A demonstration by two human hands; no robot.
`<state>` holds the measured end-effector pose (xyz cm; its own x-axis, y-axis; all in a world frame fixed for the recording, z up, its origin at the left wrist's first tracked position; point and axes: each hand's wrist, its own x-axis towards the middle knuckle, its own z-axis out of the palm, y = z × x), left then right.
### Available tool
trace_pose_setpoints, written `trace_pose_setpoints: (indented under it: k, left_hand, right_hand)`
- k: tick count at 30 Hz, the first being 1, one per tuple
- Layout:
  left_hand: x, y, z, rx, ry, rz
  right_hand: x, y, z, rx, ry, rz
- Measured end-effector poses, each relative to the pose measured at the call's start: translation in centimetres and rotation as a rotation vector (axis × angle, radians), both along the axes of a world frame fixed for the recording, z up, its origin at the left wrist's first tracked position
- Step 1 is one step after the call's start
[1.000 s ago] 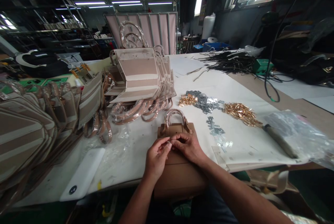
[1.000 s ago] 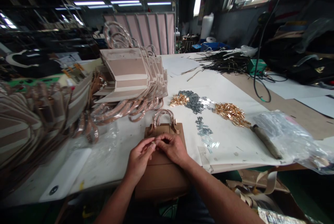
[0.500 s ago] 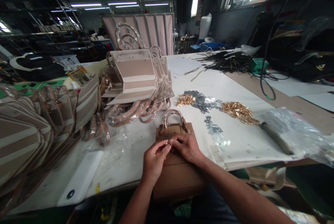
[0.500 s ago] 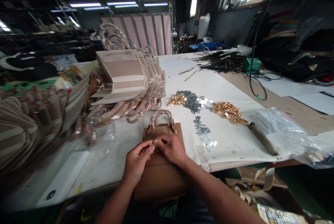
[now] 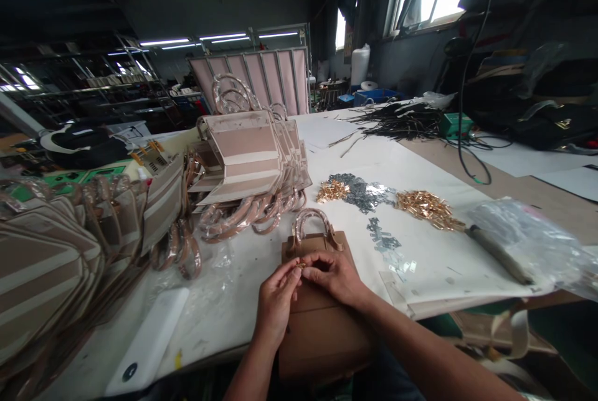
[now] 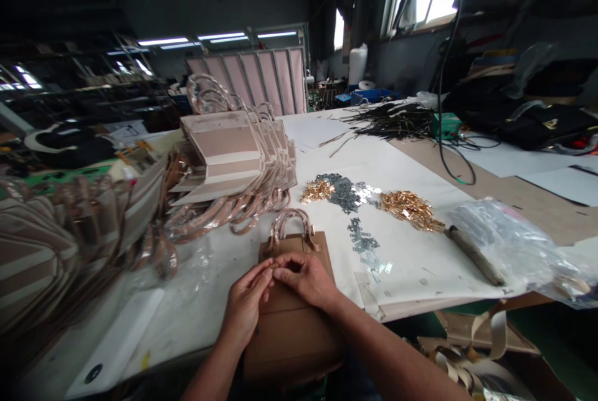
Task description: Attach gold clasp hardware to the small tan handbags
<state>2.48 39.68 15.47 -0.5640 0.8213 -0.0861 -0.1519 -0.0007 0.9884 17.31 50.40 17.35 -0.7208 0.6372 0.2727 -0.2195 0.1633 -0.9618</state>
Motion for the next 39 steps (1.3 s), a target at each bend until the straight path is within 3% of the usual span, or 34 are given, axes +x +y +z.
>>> trace_pose_setpoints:
  k: [4,12,22,29,35,39]
  left_hand:
    - [0.6,-0.1,0.6,0.008,0.080,-0.024]
    - [1.5,-0.3,-0.2,0.035,0.136,0.101]
    - [1.8,-0.3,1.0,0.029,0.175,0.033]
    - [1.6,-0.5,1.2,0.039,0.178,-0.018]
    - [2.2,-0.5,1.8,0.038,0.202,0.000]
    - [1.6,-0.4,1.3,0.039,0.255,0.053]
  right_hand:
    - [0.0,0.2,-0.7,-0.048,0.010,-0.031]
    - [-0.2,0.1,-1.9,-0.142,0.041,0.017]
    - [0.6,0.2,-0.5,-0.149,-0.064,0.004]
    - [0.7,0.6,-1.2,-0.233,-0.054,0.082]
    - [0.7,0.6,-1.1,-0.175,-0.063,0.055]
    - [0.6,0.6,-0.9,-0.199,0.000,-0.004]
